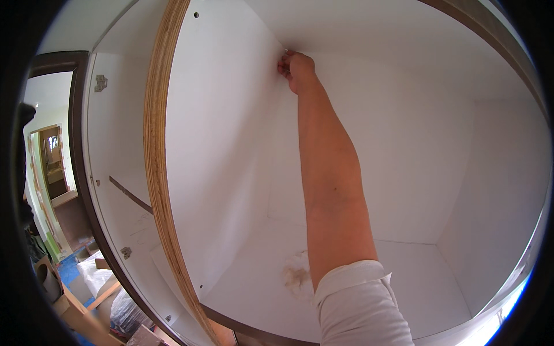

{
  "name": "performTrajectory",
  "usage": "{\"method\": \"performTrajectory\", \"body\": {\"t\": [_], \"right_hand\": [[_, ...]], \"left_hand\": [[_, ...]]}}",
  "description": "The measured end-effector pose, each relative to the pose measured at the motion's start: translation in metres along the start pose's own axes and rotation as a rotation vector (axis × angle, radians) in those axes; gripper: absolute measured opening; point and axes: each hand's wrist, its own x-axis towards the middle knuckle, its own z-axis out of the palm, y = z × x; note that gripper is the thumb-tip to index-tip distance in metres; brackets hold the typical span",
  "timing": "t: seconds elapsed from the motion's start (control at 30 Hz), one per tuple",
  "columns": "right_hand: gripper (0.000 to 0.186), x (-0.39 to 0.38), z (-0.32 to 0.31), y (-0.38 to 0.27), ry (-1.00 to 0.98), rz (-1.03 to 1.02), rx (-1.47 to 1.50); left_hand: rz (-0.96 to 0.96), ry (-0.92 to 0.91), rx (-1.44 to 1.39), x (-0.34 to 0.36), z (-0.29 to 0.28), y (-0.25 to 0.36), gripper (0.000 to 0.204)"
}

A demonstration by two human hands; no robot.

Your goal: The person applies sealant from a caulking gun along the interior edges of a cabinet and smooths the bead with a finger. The person repeatedly applies and smooths the sealant along the top and side seams of the cabinet interior.

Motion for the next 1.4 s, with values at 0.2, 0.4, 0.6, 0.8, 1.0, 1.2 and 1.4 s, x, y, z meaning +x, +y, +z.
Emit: {"method": "performTrajectory", "body": {"t": [0.2, 0.4, 0.6, 0.8, 1.0, 1.2, 1.4], "right_hand": [[0.024, 0.000, 0.007, -0.013, 0.017, 0.017, -0.187], [0.020, 0.000, 0.009, -0.014, 0.025, 0.025, -0.163], [0.038, -0.004, 0.011, -0.008, 0.021, -0.006, -0.145], [0.046, -0.013, 0.014, -0.011, 0.014, 0.000, -0.152], [0.047, -0.024, 0.018, -0.017, -0.031, -0.020, -0.148], [0.047, -0.034, 0.025, -0.024, -0.029, -0.020, -0.192], [0.046, -0.043, 0.035, -0.035, -0.045, -0.009, -0.198]], "left_hand": [[0.007, -0.022, -0.030, 0.003, 0.003, -0.008, 0.044], [0.045, -0.029, -0.072, 0.005, 0.006, -0.009, 0.040], [-0.044, -0.054, -0.062, -0.001, 0.006, -0.007, 0.039], [-0.012, -0.057, -0.020, -0.003, 0.005, -0.015, 0.041], [0.016, -0.055, 0.024, -0.003, 0.003, -0.018, 0.044], [0.002, -0.073, 0.088, -0.008, 0.002, -0.016, 0.045], [-0.031, -0.071, 0.000, -0.008, 0.008, -0.029, 0.050]]}}
